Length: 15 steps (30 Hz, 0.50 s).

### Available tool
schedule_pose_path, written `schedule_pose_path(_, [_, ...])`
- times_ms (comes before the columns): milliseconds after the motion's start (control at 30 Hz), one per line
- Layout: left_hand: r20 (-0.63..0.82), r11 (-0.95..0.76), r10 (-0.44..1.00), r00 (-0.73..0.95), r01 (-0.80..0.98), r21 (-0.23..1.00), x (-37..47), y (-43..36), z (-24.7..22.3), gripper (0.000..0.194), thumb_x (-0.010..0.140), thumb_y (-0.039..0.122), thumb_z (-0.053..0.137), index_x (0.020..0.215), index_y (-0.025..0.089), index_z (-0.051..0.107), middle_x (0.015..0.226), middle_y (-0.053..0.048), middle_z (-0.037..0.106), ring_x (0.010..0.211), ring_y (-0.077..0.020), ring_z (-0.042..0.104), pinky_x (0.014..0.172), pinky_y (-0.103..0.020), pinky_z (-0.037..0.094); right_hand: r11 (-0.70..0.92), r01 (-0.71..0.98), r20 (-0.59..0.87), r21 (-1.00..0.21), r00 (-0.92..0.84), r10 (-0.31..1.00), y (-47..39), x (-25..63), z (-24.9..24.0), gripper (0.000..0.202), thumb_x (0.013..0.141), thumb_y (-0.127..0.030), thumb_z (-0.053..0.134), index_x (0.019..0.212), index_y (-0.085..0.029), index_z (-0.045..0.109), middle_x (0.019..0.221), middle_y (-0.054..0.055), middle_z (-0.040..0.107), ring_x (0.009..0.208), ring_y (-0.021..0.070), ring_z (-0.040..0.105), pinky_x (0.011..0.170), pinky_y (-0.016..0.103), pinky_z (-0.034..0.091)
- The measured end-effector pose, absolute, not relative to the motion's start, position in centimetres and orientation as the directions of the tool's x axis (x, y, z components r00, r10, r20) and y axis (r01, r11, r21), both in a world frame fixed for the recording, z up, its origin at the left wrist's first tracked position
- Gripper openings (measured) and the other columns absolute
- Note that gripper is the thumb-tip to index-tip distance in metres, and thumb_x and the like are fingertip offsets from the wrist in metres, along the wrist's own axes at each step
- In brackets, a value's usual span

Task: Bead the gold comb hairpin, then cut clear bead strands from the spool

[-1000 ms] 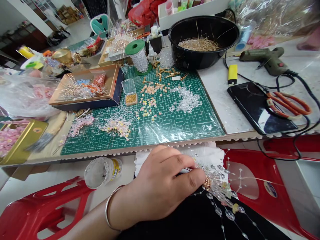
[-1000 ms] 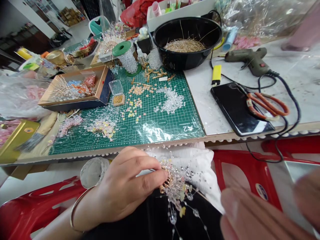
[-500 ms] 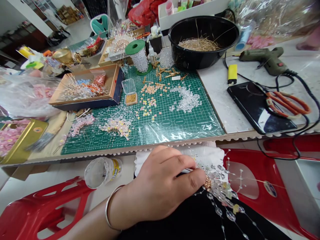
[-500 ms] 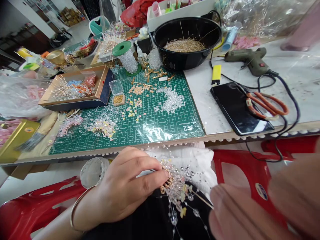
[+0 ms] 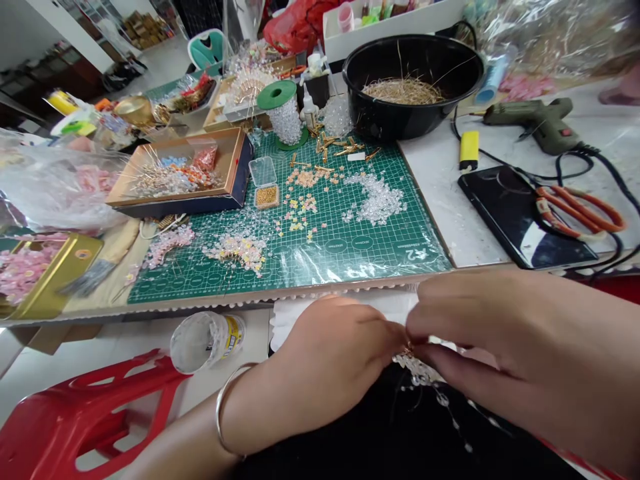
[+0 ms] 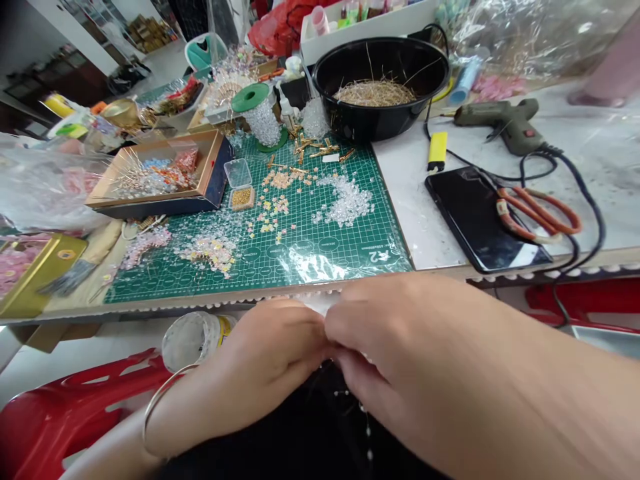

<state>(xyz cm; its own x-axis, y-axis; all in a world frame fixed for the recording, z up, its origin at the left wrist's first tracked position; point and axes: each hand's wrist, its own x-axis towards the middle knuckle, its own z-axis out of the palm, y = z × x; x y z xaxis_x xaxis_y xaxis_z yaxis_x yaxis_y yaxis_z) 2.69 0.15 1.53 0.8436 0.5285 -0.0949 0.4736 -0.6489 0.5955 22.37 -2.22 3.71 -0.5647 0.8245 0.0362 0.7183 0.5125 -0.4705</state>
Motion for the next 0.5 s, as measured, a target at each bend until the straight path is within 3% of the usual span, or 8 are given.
schedule_pose_path(100, [-0.095, -0.579, 0.594, 0.799, 0.507, 0.639, 2.7, 0.0, 1.2, 0.024, 0.094, 0.022, 0.042, 0.090, 0.020, 0.065, 0.081, -0.001, 0.069, 0.077, -0.0157, 0.064, 0.070, -0.026, 0.046, 0.471, 0.755, -0.064, -0.457, -0.556, 0.829, -1.5, 22.2, 3.2, 0.007, 0.079, -0.022, 0.050, 0.075, -0.024, 0.056, 0.062, -0.003, 0.055, 0.049, 0.0100, 0.047, 0.046, 0.024, 0.029])
schedule_pose_path(267, [-0.121, -0.488, 0.621, 0.774, 0.503, 0.713, 2.5, 0.1, 0.8, 0.027, 0.095, 0.025, 0.040, 0.091, 0.020, 0.066, 0.083, -0.002, 0.070, 0.079, -0.0163, 0.064, 0.072, -0.027, 0.047, 0.458, 0.801, -0.112, -0.386, -0.533, 0.838, -1.2, 22.5, 1.1, 0.012, 0.076, -0.019, 0.049, 0.065, -0.022, 0.047, 0.055, -0.005, 0.048, 0.042, 0.0085, 0.038, 0.042, 0.023, 0.023])
schedule_pose_path(500, [-0.151, -0.412, 0.647, 0.748, 0.509, 0.756, 2.7, 0.4, 0.6, 0.021, 0.092, 0.032, 0.049, 0.092, 0.020, 0.067, 0.085, -0.001, 0.069, 0.080, -0.0151, 0.062, 0.071, -0.025, 0.045, 0.317, 0.750, -0.260, -0.580, -0.539, 0.801, -0.3, 22.8, 1.5, 0.011, 0.080, -0.020, 0.051, 0.071, -0.021, 0.056, 0.062, -0.003, 0.056, 0.056, 0.0099, 0.052, 0.050, 0.022, 0.037])
